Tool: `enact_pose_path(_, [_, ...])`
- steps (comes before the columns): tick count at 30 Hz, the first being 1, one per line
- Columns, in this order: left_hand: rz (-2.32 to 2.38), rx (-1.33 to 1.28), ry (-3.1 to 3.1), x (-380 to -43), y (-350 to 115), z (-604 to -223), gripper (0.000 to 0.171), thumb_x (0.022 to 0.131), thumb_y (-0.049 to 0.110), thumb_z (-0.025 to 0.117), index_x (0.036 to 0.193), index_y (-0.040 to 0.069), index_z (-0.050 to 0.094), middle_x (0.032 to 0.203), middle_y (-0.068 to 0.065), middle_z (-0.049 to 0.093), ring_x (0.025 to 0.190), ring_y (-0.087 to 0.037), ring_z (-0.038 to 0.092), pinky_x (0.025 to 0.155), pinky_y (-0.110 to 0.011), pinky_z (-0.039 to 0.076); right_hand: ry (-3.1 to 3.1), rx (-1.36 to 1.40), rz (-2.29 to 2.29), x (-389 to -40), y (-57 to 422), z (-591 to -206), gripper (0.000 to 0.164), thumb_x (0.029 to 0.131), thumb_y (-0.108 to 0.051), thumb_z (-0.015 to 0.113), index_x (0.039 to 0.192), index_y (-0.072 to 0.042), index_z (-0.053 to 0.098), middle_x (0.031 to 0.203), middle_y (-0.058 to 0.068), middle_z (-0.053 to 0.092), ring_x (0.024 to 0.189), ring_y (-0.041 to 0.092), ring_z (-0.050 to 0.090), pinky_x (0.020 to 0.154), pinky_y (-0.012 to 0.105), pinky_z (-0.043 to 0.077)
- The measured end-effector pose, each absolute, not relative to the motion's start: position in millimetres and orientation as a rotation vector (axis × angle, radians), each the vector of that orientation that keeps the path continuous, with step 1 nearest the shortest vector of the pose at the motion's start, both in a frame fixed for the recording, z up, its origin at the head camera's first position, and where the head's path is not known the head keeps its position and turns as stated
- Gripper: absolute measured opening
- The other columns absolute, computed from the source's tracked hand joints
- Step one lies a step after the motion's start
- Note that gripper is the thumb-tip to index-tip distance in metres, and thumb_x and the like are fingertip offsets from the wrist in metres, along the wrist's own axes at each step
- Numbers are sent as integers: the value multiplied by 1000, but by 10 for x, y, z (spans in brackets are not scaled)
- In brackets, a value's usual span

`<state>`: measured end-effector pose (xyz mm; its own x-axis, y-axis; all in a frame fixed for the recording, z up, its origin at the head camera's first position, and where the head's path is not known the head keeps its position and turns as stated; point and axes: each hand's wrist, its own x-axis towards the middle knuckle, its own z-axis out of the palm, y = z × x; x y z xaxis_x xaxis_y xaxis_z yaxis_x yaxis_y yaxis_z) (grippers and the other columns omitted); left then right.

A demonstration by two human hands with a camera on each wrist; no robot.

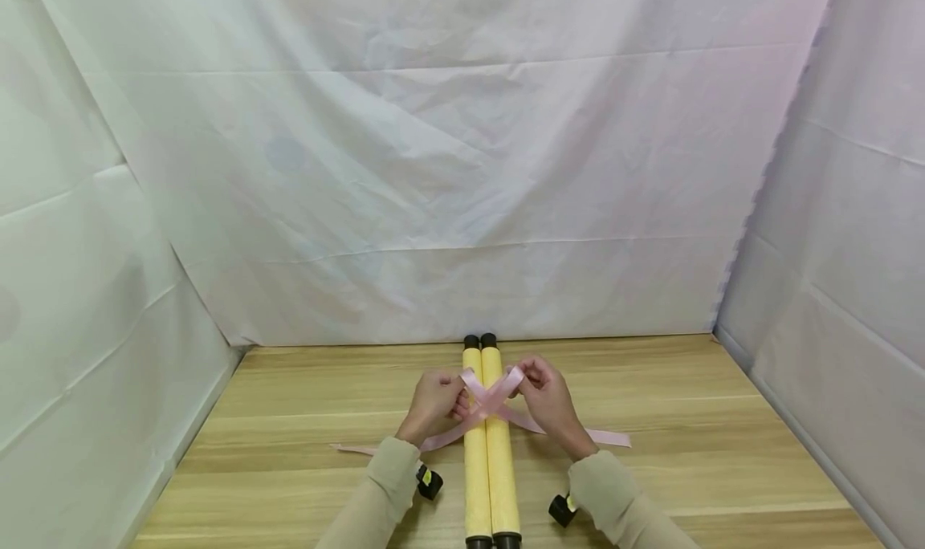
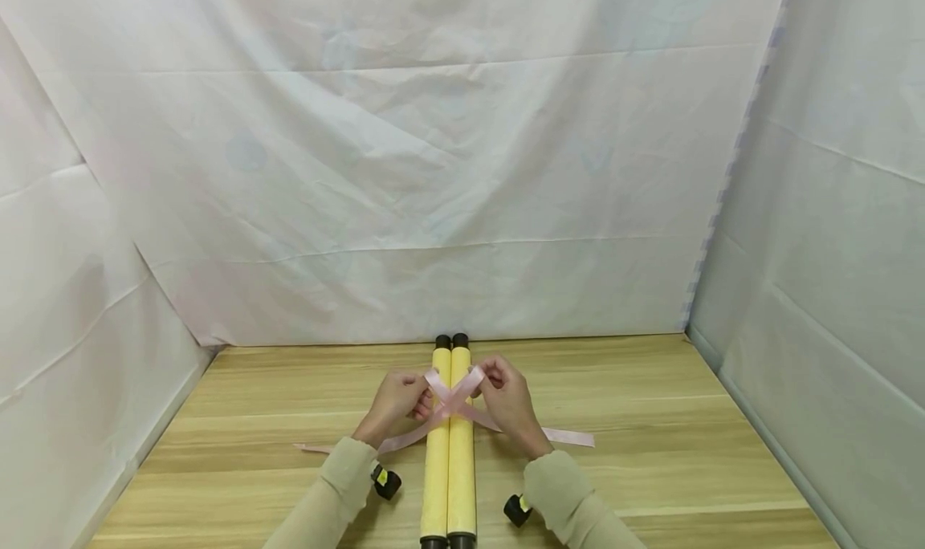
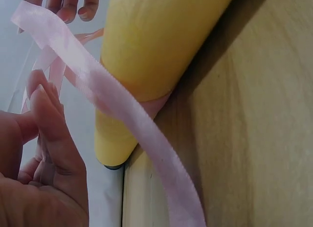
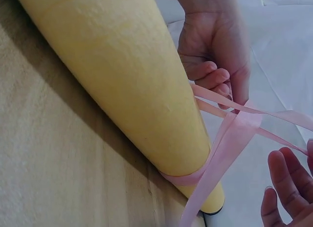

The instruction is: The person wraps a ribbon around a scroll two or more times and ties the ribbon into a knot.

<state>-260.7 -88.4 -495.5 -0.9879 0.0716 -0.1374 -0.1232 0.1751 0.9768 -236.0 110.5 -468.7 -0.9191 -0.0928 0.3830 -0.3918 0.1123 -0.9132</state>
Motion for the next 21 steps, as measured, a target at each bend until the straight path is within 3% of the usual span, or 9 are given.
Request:
enact_pose_path(11, [1962, -33, 2252, -2596, -802, -4976, 22, 88, 10, 60, 78, -4, 72, 56, -1, 63, 47, -8, 57, 43, -18, 47, -2174, 515, 1910, -2349, 1160, -4667, 10, 92, 1, 56, 89, 11, 57, 82, 32, 65, 67, 45, 59, 63, 49, 56])
enact_pose_path(15, [1788, 91, 2373, -2573, -815, -5009, 28, 89, 16, 60, 66, 3, 70, 51, 3, 55, 44, -6, 46, 42, -18, 39, -2179, 503, 1925, -2348, 1169, -4663, 9, 92, 2, 55, 89, 10, 57, 85, 32, 66, 68, 45, 59, 62, 46, 57])
enact_pose_path(18, [1642, 240, 2444, -2550, -827, -5032, 37, 91, 21, 59, 56, 6, 61, 48, 4, 44, 45, -7, 38, 44, -21, 32, -2172, 501, 1932, -2352, 1177, -4663, 8, 92, 3, 55, 89, 10, 58, 86, 32, 66, 68, 45, 59, 62, 43, 57])
enact_pose_path(21, [1579, 339, 2425, -2530, -843, -5038, 41, 92, 22, 57, 54, 5, 56, 49, 5, 42, 47, -8, 37, 45, -21, 31, -2165, 500, 1939, -2361, 1186, -4671, 8, 91, 3, 56, 90, 11, 58, 86, 32, 66, 66, 42, 60, 62, 37, 58])
